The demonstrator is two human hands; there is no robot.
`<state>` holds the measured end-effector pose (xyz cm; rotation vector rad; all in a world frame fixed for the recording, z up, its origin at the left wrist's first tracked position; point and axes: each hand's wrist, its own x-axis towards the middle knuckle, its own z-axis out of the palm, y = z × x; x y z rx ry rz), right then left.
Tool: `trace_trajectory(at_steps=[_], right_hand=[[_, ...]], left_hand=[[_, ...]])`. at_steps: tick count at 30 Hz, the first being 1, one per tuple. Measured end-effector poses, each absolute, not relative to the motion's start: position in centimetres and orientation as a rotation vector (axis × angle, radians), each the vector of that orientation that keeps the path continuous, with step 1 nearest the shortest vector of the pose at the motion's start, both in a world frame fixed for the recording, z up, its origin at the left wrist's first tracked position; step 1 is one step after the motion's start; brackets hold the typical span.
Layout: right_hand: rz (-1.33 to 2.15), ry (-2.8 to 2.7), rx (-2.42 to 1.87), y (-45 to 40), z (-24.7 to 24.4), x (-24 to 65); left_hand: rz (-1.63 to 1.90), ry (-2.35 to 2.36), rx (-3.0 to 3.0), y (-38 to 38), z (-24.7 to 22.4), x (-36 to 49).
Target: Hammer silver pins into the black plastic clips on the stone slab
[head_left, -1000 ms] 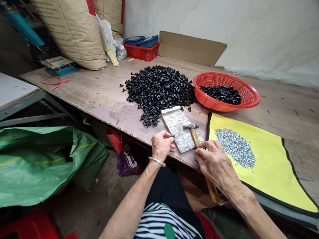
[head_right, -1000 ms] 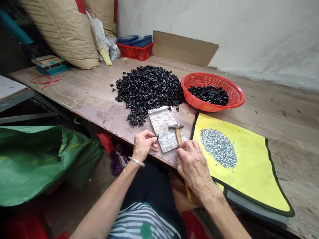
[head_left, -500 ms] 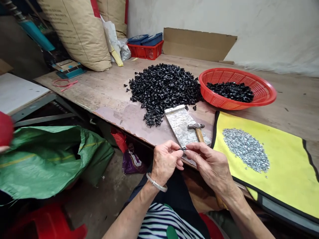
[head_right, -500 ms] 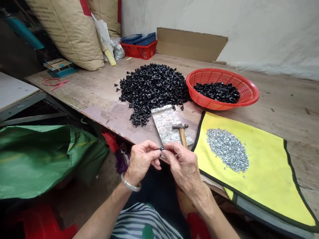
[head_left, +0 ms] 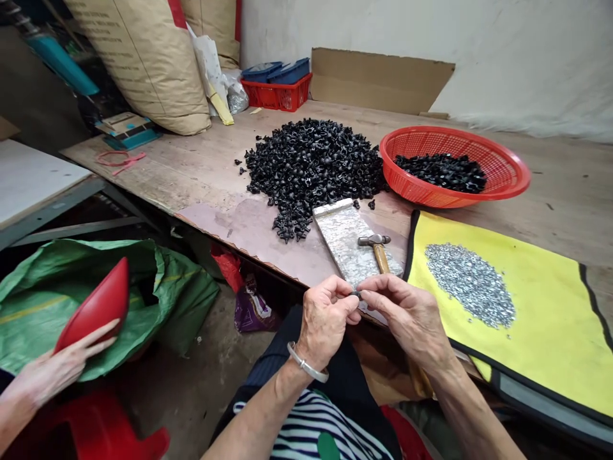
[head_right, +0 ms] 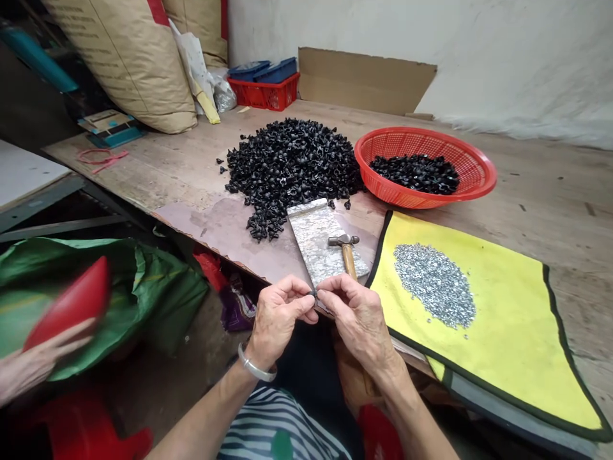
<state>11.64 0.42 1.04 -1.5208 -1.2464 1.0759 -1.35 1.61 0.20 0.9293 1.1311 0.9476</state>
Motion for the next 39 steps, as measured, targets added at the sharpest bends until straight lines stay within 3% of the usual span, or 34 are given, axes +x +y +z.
trace_trajectory(at_steps=[9, 21, 32, 35, 39], right_hand=[[1.385, -0.817, -1.411, 0.4, 0.9, 11.1], [1.085, -0.928, -1.401, 0.2, 0.4, 10.1], [1.278, -0.915, -1.346, 0.5, 0.4, 10.5], [1.049, -1.043, -1.563, 0.6, 1.2, 12.1], [0.363, -1.600, -1.707, 0.3, 2.2, 14.5]], left_hand=[[0.990, 1.117, 0.901, 0.9, -0.2, -1.2], [1.031, 0.996, 0.678, 0.9, 0.2, -1.7], [1.013, 1.008, 0.659, 1.8, 0.3, -2.2], [1.012, 1.006, 0.644, 1.8, 0.1, -2.2], [1.033, 1.025, 0.644, 1.9, -0.1, -2.4]])
